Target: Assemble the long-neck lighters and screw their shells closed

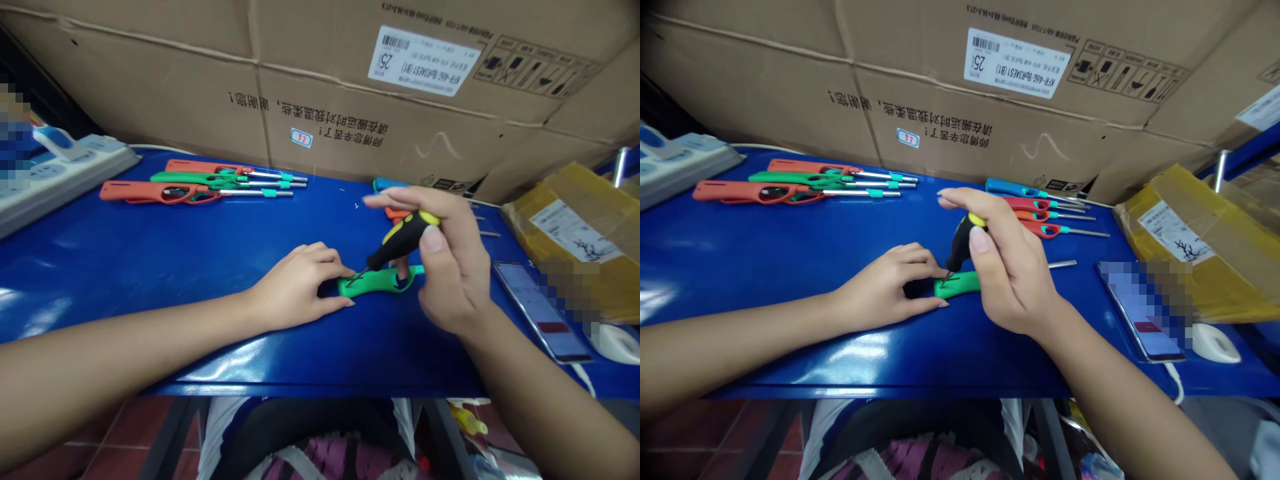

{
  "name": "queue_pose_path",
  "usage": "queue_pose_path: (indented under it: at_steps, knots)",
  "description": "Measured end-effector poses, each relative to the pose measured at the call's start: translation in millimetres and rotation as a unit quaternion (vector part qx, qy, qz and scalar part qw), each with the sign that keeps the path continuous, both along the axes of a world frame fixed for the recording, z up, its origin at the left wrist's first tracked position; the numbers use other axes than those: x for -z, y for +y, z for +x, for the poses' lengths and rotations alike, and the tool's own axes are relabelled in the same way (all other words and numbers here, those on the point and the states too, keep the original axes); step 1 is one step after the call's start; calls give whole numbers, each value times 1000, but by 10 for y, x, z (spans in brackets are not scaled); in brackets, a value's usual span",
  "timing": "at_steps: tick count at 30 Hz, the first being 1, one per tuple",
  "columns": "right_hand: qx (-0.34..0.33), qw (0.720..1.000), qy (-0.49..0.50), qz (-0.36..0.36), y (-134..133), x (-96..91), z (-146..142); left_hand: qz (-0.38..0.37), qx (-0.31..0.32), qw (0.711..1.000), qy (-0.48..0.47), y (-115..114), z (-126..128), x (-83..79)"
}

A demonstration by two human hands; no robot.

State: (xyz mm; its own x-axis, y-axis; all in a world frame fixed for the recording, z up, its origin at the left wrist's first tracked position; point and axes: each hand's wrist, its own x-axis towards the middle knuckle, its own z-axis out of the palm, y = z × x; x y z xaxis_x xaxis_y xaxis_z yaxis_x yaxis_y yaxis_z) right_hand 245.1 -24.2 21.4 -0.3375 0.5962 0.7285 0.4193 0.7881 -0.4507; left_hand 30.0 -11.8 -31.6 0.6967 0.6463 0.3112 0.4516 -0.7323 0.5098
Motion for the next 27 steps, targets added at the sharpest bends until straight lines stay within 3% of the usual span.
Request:
queue_pose_path:
  at_steps: [2,4,9,11,14,17,20,23,25,27]
  knots:
    - [-44,999,-16,-24,-3,-11,15,2,2,1000,-1,0,1,-4]
    - [-54,998,-13,-3,-1,-11,4,11,0,1000,-6,-1,1,4]
    - [37,992,14,117,-19,14,-69,18,-5,1000,-11,1,1,18]
    - [26,996,11,87,-44,12,-83,7,-1,1000,-9,1,2,8]
    - [-49,999,-11,16,-71,-12,-107,1,-1,1000,-10,1,2,-1]
    - [-92,993,1,79,-70,-31,-155,-2,6,1000,-14,6,-2,5]
    - [-71,987,13,143,-82,-28,-176,-7,13,1000,-15,13,-6,13]
    - [-86,995,6,42,-120,-20,-132,-1,7,1000,-16,18,-9,24]
    - [-135,989,-6,-59,-136,-23,-97,0,8,1000,-16,19,-9,33]
    - [-200,976,-8,-90,-128,-28,-91,-11,15,1000,-13,19,-7,40]
